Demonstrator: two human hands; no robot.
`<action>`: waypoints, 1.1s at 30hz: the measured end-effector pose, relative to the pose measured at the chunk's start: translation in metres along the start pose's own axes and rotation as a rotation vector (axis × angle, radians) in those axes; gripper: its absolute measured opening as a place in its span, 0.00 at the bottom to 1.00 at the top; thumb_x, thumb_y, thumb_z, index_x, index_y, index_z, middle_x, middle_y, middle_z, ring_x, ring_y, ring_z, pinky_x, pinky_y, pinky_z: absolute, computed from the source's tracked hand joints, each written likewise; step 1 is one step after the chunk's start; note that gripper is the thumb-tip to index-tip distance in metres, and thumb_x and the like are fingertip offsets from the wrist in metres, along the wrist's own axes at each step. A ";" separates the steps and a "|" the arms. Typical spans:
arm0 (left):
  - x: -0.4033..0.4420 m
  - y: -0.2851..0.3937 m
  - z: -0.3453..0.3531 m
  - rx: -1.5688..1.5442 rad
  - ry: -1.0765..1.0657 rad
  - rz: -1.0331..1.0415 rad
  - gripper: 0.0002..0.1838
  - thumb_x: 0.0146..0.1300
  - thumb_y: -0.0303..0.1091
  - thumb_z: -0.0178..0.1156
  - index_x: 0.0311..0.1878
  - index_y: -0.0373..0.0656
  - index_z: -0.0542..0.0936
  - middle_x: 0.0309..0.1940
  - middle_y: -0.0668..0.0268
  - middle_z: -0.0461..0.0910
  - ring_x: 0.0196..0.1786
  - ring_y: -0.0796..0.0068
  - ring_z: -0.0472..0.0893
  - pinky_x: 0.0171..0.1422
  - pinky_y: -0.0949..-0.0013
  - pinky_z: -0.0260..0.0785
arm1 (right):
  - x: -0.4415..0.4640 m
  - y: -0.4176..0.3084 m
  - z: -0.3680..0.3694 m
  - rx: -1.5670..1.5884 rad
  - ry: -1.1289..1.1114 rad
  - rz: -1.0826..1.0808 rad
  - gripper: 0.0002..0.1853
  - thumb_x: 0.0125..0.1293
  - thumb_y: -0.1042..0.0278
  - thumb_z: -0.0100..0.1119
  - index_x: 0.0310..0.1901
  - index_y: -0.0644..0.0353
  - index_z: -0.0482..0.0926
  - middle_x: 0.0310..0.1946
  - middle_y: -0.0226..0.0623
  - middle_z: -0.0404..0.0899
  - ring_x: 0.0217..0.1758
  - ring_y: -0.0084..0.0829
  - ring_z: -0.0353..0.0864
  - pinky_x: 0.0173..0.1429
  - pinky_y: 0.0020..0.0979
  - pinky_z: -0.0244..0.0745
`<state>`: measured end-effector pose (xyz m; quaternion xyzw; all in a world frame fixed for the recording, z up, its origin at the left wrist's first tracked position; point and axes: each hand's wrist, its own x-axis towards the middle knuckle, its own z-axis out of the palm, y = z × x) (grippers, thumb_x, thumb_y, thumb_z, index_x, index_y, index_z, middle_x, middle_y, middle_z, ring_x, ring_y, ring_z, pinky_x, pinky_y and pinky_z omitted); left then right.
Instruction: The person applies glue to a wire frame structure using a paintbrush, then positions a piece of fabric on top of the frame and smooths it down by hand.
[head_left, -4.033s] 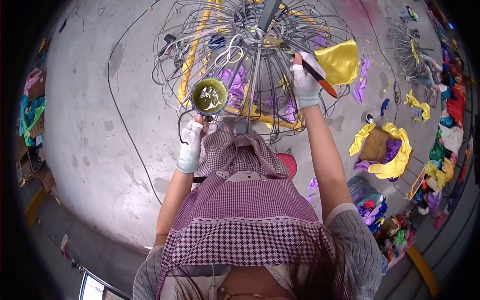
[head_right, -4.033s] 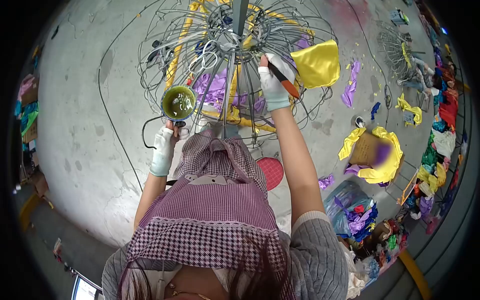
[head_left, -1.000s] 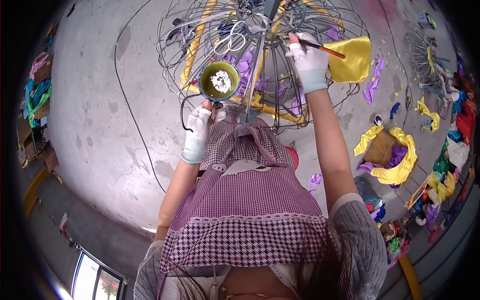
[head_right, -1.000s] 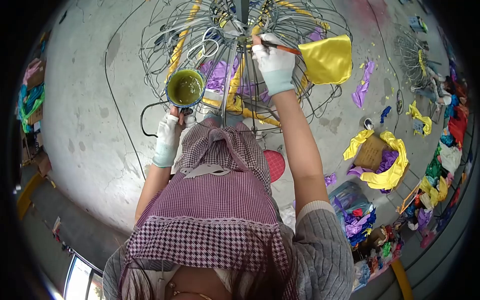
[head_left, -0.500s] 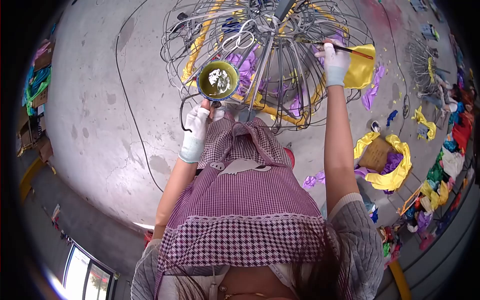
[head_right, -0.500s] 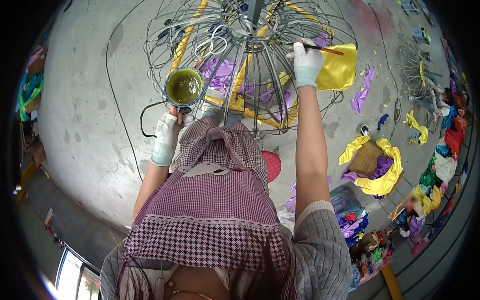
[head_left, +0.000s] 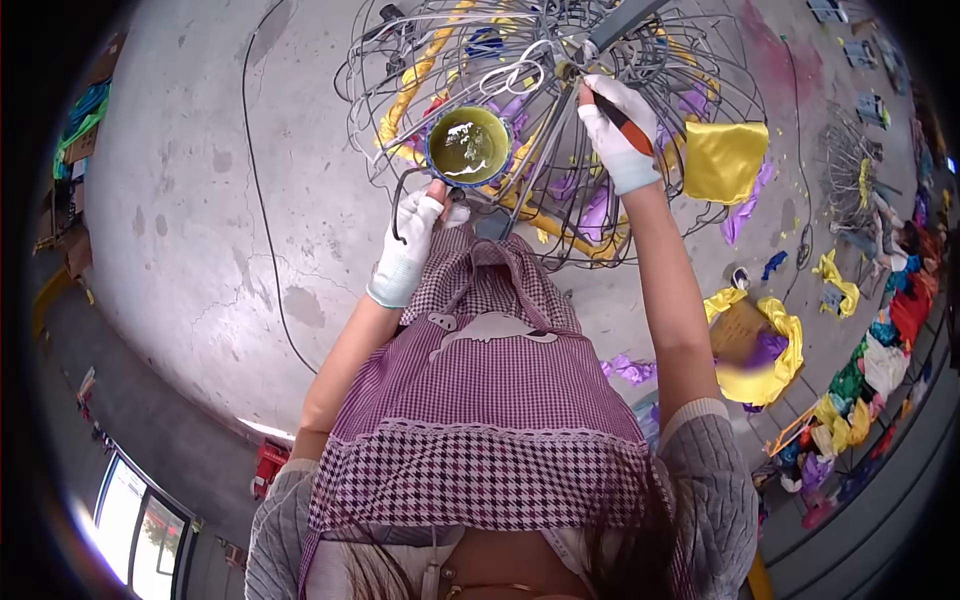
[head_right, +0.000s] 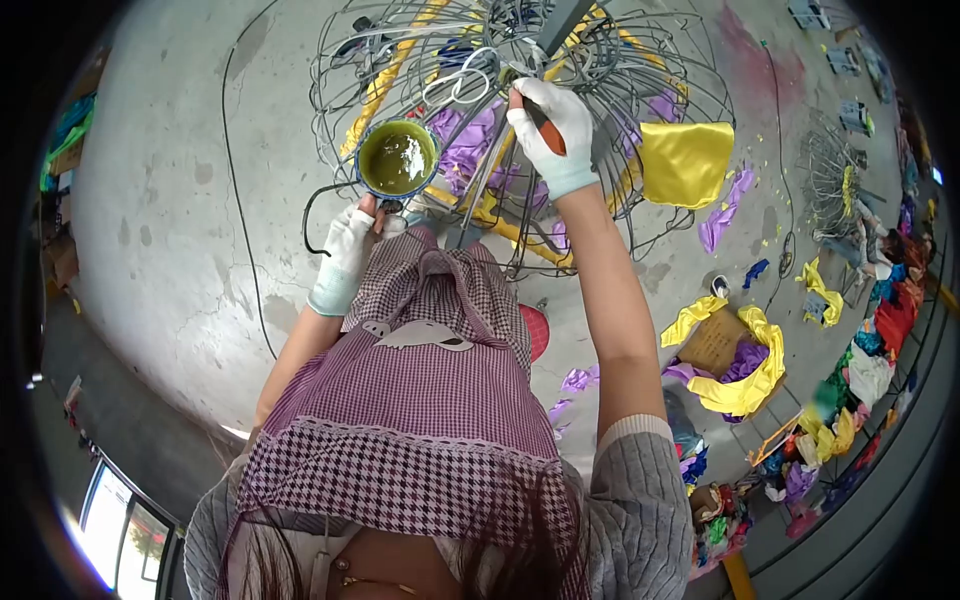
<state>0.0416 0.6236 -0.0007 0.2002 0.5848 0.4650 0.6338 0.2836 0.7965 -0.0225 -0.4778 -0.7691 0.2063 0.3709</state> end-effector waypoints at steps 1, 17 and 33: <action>0.002 0.000 0.000 -0.005 0.003 0.001 0.16 0.71 0.42 0.48 0.29 0.45 0.72 0.23 0.71 0.68 0.28 0.81 0.73 0.36 0.78 0.64 | 0.003 0.003 0.004 0.035 -0.019 0.002 0.07 0.52 0.70 0.60 0.34 0.58 0.80 0.26 0.35 0.81 0.25 0.40 0.74 0.33 0.32 0.69; -0.001 0.009 -0.018 -0.041 0.044 0.036 0.16 0.71 0.42 0.48 0.28 0.45 0.72 0.21 0.72 0.68 0.25 0.83 0.69 0.32 0.80 0.60 | 0.011 -0.023 0.006 -0.228 -0.134 -0.176 0.09 0.55 0.75 0.58 0.38 0.61 0.80 0.30 0.36 0.80 0.29 0.35 0.75 0.39 0.30 0.70; 0.002 0.011 -0.016 -0.053 0.039 0.027 0.17 0.71 0.43 0.48 0.28 0.45 0.72 0.21 0.72 0.68 0.28 0.82 0.74 0.34 0.82 0.60 | 0.068 -0.039 0.019 0.050 0.222 -0.037 0.04 0.56 0.70 0.57 0.31 0.58 0.80 0.27 0.35 0.83 0.25 0.39 0.77 0.32 0.32 0.71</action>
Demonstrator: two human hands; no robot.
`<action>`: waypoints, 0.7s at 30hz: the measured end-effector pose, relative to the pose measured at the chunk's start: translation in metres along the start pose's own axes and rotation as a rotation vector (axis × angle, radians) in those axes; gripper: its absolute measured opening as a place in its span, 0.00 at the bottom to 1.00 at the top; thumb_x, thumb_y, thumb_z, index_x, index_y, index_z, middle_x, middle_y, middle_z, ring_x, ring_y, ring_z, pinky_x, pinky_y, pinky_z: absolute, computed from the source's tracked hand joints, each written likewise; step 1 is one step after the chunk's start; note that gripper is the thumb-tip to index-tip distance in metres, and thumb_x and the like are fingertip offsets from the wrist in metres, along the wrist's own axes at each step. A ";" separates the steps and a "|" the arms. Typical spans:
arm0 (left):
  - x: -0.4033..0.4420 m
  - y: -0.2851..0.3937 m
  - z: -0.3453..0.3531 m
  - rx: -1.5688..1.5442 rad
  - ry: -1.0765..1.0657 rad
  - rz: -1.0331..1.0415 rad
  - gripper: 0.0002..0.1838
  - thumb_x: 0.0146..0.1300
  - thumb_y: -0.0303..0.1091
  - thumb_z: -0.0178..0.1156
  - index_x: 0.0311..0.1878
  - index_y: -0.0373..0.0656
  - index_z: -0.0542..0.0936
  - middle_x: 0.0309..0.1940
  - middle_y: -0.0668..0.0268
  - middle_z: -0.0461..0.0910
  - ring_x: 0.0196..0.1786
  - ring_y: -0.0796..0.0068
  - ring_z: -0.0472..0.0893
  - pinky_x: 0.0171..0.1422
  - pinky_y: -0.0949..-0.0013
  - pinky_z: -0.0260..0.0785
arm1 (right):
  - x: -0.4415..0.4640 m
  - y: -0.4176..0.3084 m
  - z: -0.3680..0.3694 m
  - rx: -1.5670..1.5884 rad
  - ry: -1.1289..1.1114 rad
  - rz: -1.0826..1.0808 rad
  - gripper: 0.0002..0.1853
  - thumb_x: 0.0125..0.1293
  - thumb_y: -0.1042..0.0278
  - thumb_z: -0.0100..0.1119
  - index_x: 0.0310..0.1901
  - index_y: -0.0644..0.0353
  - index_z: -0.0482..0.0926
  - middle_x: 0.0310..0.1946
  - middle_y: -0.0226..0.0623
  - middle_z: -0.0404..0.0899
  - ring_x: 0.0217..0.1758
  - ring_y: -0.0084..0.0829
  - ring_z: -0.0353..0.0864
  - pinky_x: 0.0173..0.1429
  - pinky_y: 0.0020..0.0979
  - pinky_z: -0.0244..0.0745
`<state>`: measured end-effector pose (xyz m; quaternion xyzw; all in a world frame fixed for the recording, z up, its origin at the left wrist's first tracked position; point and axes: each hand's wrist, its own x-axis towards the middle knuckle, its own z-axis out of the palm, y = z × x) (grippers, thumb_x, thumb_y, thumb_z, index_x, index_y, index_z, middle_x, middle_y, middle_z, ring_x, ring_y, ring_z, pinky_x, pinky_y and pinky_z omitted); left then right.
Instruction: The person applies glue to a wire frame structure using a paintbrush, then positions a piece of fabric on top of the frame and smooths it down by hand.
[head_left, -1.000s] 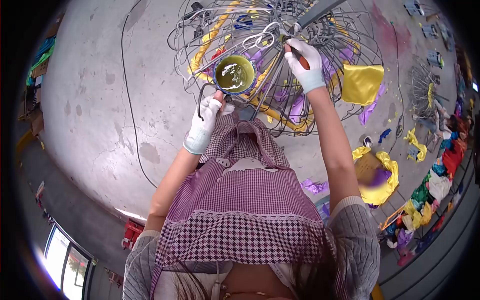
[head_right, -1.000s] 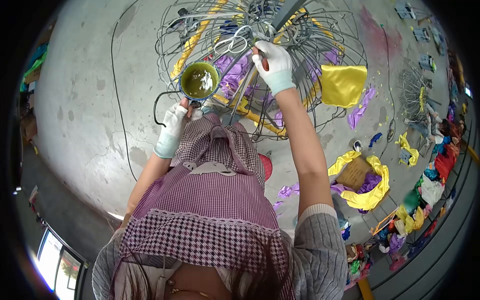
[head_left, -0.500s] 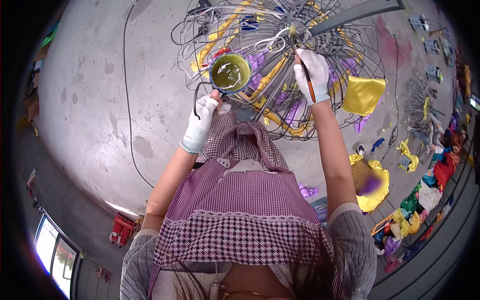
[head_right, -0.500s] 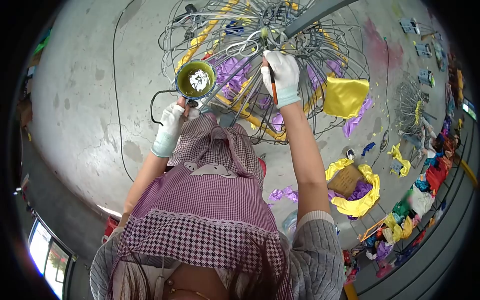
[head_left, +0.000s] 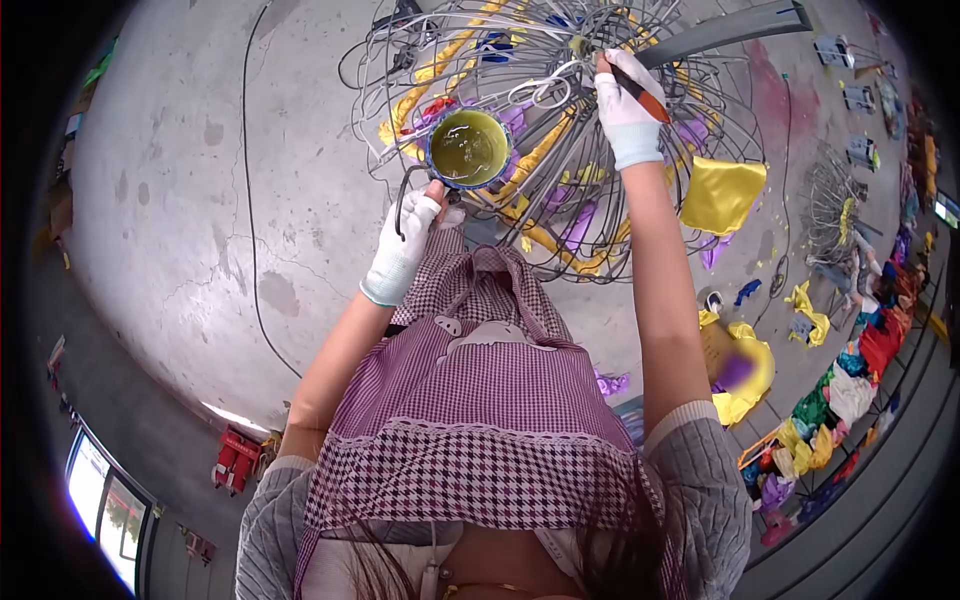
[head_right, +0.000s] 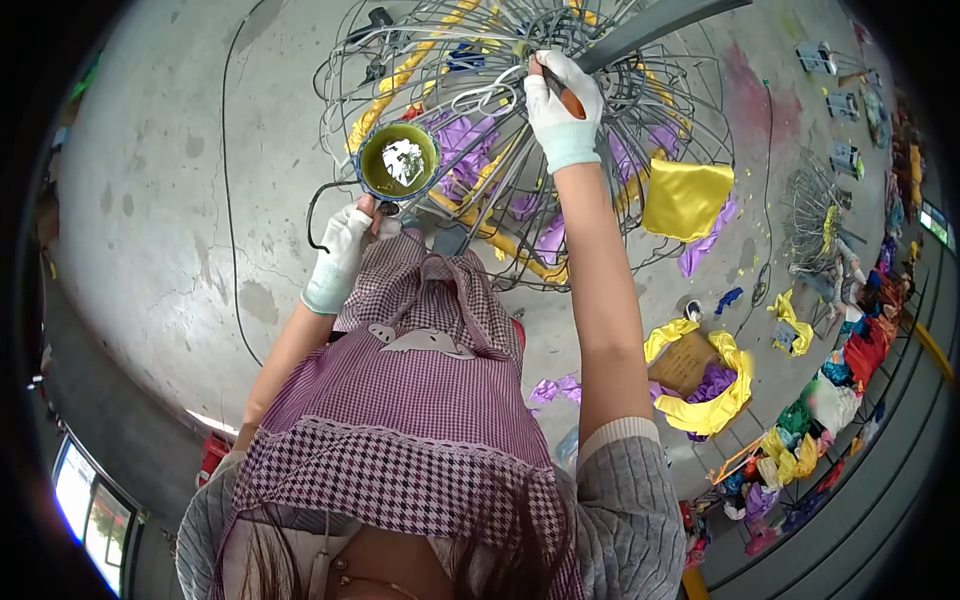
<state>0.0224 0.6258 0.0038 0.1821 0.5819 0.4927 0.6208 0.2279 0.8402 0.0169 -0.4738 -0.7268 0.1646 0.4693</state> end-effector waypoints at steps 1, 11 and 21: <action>-0.001 0.000 0.000 0.003 0.004 0.006 0.17 0.71 0.43 0.48 0.28 0.45 0.72 0.21 0.72 0.68 0.29 0.82 0.74 0.34 0.82 0.60 | 0.006 -0.002 -0.001 -0.074 -0.030 0.023 0.05 0.56 0.68 0.57 0.31 0.58 0.81 0.27 0.35 0.83 0.25 0.41 0.77 0.33 0.32 0.71; -0.002 -0.006 -0.015 -0.021 -0.023 0.018 0.12 0.67 0.35 0.50 0.33 0.37 0.75 0.25 0.69 0.72 0.33 0.76 0.77 0.41 0.77 0.69 | 0.043 0.035 0.017 -0.403 -0.346 0.259 0.10 0.58 0.66 0.54 0.39 0.58 0.81 0.22 0.32 0.81 0.23 0.30 0.79 0.32 0.26 0.72; -0.009 -0.005 -0.020 -0.060 0.012 0.014 0.11 0.67 0.35 0.51 0.34 0.38 0.75 0.26 0.69 0.73 0.32 0.77 0.78 0.40 0.77 0.69 | 0.083 0.050 0.038 -0.349 -0.225 0.260 0.15 0.59 0.58 0.50 0.38 0.59 0.81 0.17 0.32 0.80 0.18 0.28 0.79 0.29 0.24 0.72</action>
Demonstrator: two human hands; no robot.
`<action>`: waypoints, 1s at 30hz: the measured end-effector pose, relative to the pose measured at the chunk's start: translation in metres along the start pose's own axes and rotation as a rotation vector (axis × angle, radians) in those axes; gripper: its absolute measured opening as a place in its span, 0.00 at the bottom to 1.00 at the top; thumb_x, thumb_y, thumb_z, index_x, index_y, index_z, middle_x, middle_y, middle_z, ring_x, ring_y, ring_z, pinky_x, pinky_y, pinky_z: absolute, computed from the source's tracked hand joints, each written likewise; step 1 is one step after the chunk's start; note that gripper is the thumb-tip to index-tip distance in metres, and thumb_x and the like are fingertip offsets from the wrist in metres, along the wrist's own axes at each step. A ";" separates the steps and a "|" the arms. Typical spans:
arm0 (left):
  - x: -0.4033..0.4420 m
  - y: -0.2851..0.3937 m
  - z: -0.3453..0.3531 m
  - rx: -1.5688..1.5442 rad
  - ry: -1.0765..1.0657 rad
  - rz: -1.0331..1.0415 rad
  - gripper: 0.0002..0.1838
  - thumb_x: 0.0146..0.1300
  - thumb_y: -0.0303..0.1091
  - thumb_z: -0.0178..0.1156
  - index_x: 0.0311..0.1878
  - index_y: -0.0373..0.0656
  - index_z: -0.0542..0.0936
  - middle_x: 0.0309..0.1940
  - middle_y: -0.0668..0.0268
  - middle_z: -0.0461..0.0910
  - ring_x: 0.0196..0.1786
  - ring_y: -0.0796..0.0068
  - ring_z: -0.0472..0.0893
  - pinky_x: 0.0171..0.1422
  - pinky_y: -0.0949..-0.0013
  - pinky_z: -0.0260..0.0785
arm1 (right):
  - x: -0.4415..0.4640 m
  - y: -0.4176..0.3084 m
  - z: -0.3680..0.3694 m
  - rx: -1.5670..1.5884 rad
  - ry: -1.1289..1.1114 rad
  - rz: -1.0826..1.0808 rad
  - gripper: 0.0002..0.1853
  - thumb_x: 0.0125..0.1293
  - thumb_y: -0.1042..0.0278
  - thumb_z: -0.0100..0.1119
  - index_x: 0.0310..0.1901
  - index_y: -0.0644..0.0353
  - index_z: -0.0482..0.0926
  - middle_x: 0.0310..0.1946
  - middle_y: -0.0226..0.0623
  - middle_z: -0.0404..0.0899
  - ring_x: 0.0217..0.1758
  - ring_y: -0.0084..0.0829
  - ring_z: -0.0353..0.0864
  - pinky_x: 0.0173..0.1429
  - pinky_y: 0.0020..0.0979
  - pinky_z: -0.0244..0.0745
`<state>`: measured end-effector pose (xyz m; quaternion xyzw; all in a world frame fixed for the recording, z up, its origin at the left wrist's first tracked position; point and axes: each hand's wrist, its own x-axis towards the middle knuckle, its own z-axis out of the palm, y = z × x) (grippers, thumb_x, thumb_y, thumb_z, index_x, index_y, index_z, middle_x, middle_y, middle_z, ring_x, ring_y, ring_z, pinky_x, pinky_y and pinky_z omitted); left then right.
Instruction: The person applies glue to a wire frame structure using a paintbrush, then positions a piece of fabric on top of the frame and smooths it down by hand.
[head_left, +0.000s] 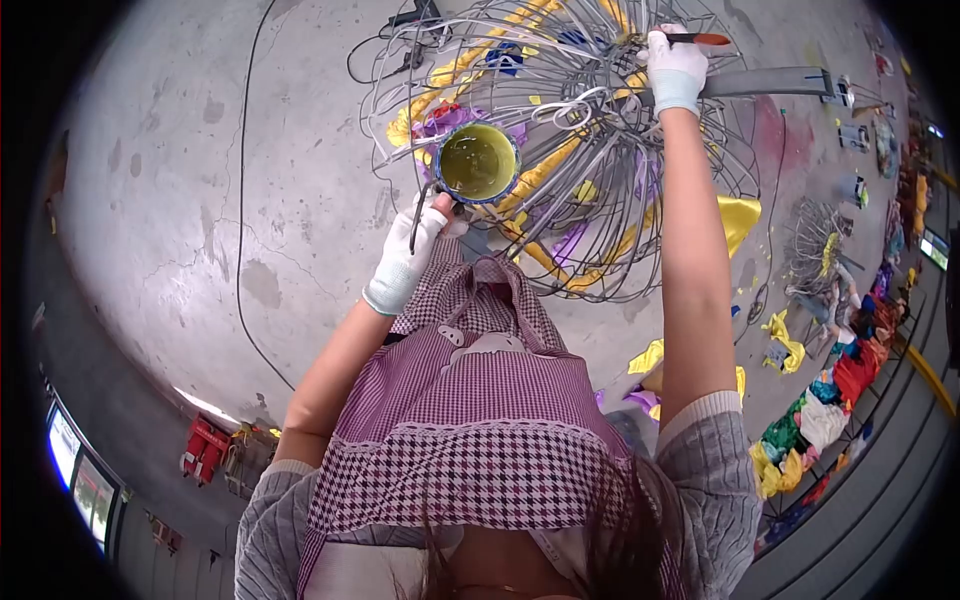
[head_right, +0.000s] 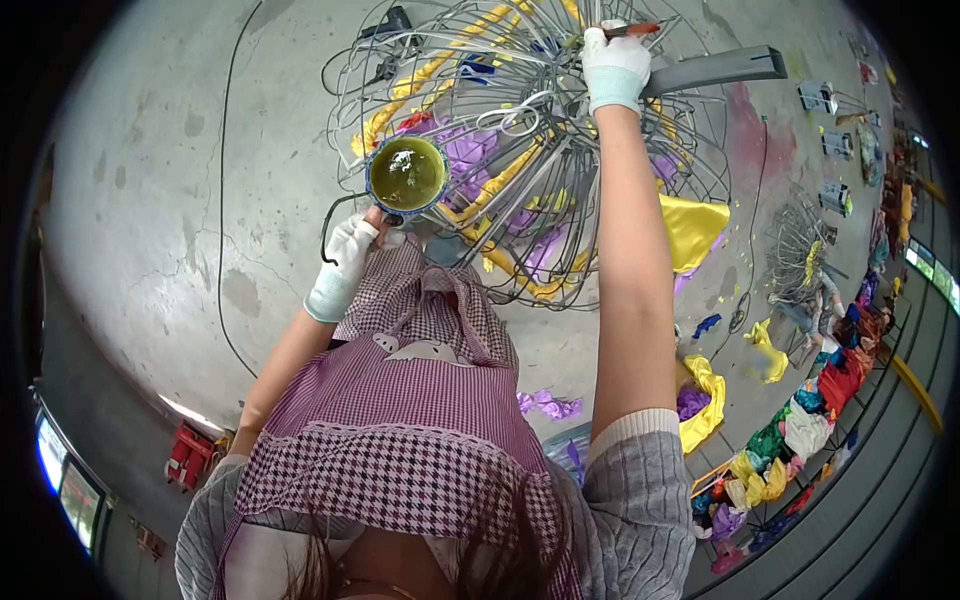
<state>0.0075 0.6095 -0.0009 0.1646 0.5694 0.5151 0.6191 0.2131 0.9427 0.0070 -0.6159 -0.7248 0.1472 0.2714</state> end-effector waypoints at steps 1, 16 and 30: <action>0.000 0.001 0.000 -0.006 0.003 0.001 0.11 0.68 0.36 0.50 0.33 0.38 0.75 0.25 0.69 0.72 0.31 0.77 0.77 0.40 0.78 0.68 | 0.001 -0.006 -0.005 0.042 -0.071 0.091 0.16 0.59 0.57 0.50 0.37 0.58 0.82 0.17 0.33 0.80 0.19 0.30 0.80 0.29 0.25 0.73; 0.007 0.008 -0.008 -0.073 0.017 0.008 0.13 0.69 0.37 0.50 0.31 0.41 0.74 0.24 0.70 0.70 0.31 0.79 0.76 0.39 0.78 0.68 | 0.031 -0.014 -0.014 -0.181 -0.158 0.221 0.18 0.58 0.57 0.50 0.30 0.65 0.81 0.14 0.31 0.80 0.18 0.26 0.81 0.28 0.21 0.73; 0.008 0.015 -0.016 -0.037 0.046 0.016 0.16 0.70 0.42 0.50 0.27 0.44 0.73 0.21 0.73 0.68 0.27 0.83 0.72 0.37 0.82 0.63 | -0.110 -0.011 -0.154 0.757 0.149 0.200 0.12 0.61 0.67 0.49 0.43 0.64 0.75 0.26 0.42 0.79 0.20 0.24 0.76 0.22 0.16 0.64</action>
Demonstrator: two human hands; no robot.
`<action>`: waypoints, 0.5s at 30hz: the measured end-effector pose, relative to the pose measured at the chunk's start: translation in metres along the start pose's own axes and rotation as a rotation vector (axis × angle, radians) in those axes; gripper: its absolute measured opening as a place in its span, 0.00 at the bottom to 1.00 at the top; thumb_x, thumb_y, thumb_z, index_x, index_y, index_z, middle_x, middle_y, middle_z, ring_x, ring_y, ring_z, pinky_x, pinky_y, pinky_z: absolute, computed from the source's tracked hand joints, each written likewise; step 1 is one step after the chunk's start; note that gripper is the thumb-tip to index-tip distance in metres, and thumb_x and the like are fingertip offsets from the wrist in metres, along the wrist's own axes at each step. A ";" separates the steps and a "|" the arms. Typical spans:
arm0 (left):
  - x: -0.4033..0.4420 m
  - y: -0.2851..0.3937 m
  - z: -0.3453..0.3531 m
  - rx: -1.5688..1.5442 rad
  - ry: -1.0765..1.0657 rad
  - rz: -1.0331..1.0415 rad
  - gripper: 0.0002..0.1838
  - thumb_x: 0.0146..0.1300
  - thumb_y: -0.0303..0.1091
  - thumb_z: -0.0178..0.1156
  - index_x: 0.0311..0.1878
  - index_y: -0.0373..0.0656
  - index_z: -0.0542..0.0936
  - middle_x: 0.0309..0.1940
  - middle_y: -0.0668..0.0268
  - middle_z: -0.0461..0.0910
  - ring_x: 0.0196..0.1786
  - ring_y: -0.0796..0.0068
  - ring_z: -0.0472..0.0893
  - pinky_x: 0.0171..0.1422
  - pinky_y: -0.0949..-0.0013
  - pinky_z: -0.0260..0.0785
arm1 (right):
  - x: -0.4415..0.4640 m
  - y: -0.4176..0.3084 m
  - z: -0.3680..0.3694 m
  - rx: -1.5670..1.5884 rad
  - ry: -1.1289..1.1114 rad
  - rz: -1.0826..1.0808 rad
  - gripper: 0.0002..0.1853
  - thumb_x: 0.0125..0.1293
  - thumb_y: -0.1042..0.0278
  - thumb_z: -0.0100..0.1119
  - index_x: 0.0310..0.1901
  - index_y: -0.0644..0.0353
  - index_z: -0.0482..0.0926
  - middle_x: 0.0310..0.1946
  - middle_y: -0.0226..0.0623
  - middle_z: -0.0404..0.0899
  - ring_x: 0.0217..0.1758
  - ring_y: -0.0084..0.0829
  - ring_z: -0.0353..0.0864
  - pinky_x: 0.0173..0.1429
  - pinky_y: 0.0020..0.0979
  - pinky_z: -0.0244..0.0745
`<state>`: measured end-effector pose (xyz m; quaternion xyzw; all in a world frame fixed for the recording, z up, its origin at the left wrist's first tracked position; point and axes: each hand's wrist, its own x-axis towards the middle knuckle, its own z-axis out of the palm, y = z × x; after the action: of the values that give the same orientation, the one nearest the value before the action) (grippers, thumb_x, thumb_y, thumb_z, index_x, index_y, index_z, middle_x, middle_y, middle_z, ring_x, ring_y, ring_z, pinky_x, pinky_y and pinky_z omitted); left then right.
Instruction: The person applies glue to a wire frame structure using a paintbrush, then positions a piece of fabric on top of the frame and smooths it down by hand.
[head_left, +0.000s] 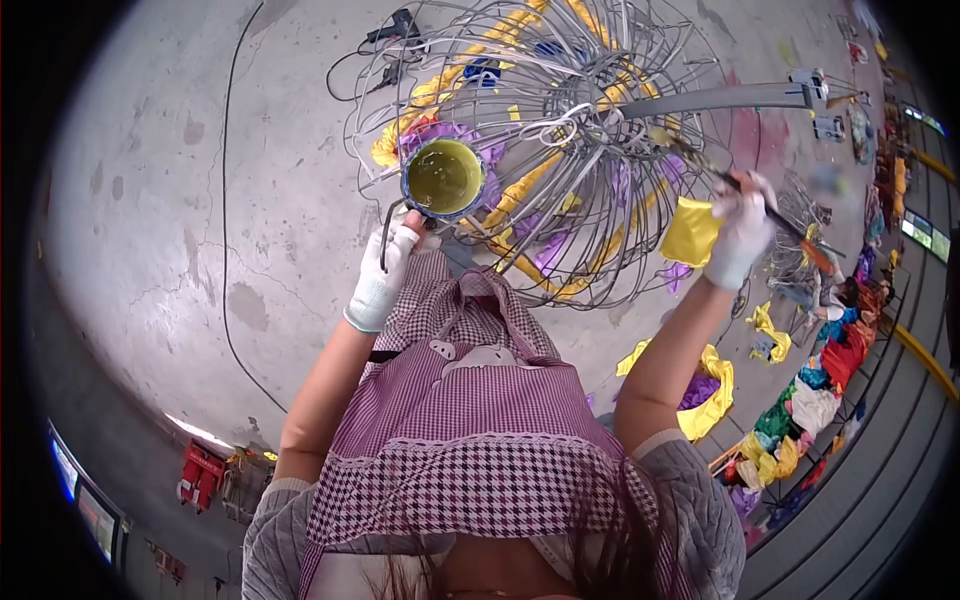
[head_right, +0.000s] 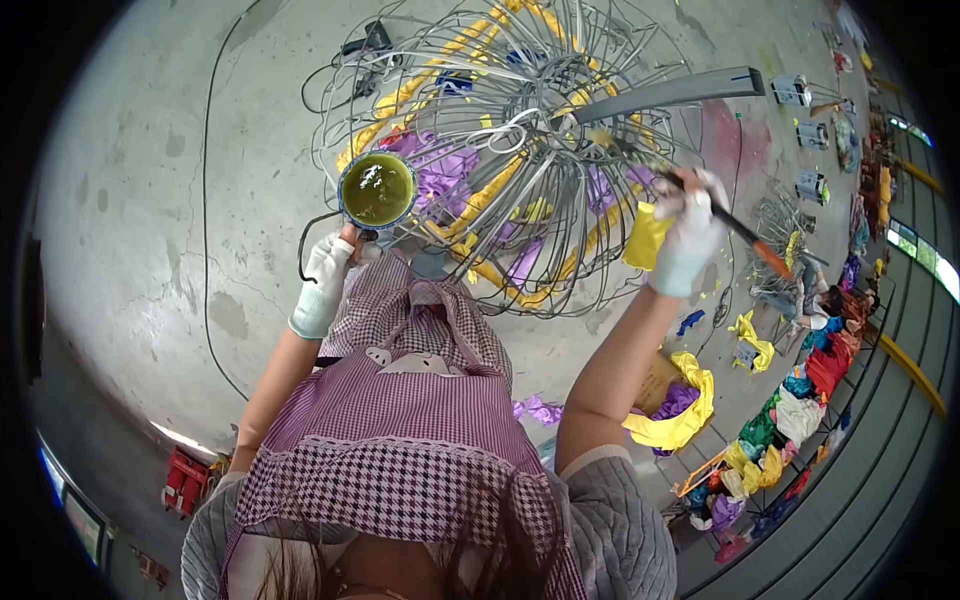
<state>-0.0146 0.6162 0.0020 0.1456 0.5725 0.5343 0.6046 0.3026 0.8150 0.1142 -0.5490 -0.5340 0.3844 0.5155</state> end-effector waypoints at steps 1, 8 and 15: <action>0.001 -0.001 -0.003 0.016 -0.005 0.002 0.16 0.70 0.42 0.49 0.27 0.44 0.73 0.21 0.73 0.68 0.27 0.83 0.72 0.37 0.82 0.63 | -0.005 0.018 -0.039 0.114 0.027 -0.019 0.11 0.62 0.67 0.49 0.42 0.63 0.75 0.27 0.40 0.79 0.24 0.24 0.76 0.23 0.16 0.64; 0.019 -0.034 -0.018 -0.042 -0.083 -0.004 0.15 0.70 0.38 0.49 0.28 0.42 0.73 0.23 0.69 0.72 0.29 0.81 0.76 0.38 0.79 0.69 | 0.089 0.141 -0.085 0.130 0.234 0.119 0.12 0.61 0.73 0.48 0.46 0.65 0.72 0.34 0.44 0.79 0.27 0.27 0.77 0.26 0.19 0.71; -0.003 -0.010 0.011 0.070 -0.030 -0.037 0.19 0.71 0.45 0.48 0.25 0.45 0.71 0.23 0.71 0.70 0.28 0.80 0.72 0.39 0.78 0.64 | 0.100 0.146 -0.053 0.095 0.013 0.092 0.13 0.61 0.74 0.48 0.47 0.66 0.72 0.34 0.42 0.80 0.24 0.28 0.78 0.28 0.21 0.72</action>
<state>0.0005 0.6146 -0.0008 0.1639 0.5843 0.5007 0.6173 0.3954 0.9197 -0.0067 -0.5503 -0.4858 0.4290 0.5264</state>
